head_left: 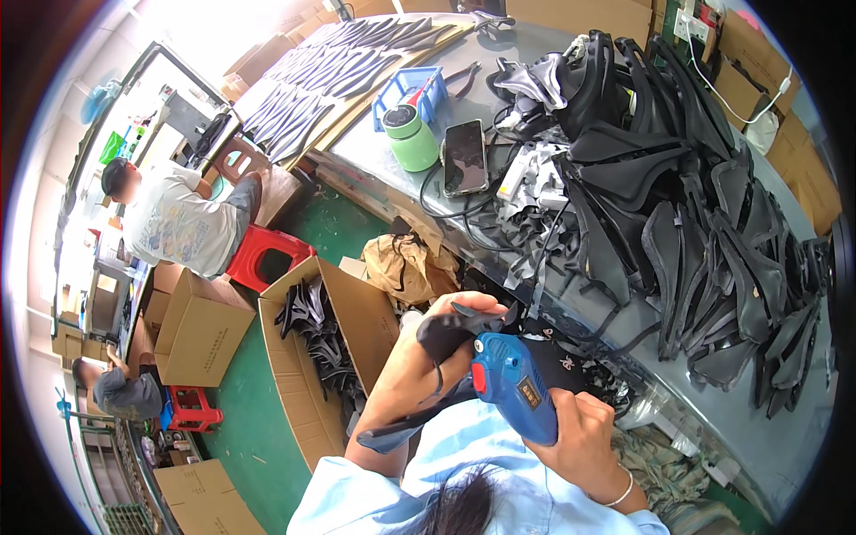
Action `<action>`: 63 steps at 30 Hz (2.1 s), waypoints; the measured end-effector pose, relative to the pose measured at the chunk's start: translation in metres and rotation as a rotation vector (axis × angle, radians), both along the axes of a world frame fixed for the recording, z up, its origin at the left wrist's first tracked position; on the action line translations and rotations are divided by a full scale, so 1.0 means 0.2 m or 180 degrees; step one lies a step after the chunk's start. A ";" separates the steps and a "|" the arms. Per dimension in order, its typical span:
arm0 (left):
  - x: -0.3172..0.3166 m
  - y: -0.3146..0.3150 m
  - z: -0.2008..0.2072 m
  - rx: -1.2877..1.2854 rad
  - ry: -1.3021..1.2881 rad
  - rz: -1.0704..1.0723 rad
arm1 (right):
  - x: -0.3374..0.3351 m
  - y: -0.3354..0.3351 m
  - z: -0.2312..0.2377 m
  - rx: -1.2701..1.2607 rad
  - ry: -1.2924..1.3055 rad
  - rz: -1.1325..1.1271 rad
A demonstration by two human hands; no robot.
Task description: The person uses a hot glue gun to apply adhesive to the edges of black fabric pieces and presses them together. They repeatedly pick up fabric parts from a pile, apply glue, join the edges, and place the finished pieces into a cardboard box.
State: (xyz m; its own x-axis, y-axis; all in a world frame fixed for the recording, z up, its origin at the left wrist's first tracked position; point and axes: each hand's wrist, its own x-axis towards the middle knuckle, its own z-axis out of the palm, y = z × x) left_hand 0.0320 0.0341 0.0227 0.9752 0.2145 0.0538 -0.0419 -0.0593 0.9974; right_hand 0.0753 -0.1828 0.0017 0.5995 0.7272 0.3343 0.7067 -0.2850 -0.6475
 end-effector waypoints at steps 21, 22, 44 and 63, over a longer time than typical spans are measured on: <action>-0.02 -0.15 -0.19 -0.1028 0.1766 -0.2168 | 0.18 0.03 -0.05 0.0727 0.1052 -0.0468; -0.03 -0.17 -0.17 -0.1126 0.1722 -0.2100 | 0.19 0.04 -0.04 0.0727 0.1021 -0.0352; -0.04 -0.18 -0.13 -0.0614 0.1963 -0.1740 | 0.18 0.04 -0.05 0.0572 0.1358 -0.0172; -0.04 -0.20 -0.18 -0.0948 0.1795 -0.1962 | 0.21 0.04 -0.06 0.0659 0.2173 -0.0182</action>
State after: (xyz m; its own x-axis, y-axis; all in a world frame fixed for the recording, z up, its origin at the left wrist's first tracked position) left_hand 0.0235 -0.0068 -0.0123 0.7864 -0.4295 -0.4439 0.5217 0.0770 0.8497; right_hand 0.1169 -0.1740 -0.0105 0.7595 0.6505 -0.0015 0.1119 -0.1330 -0.9848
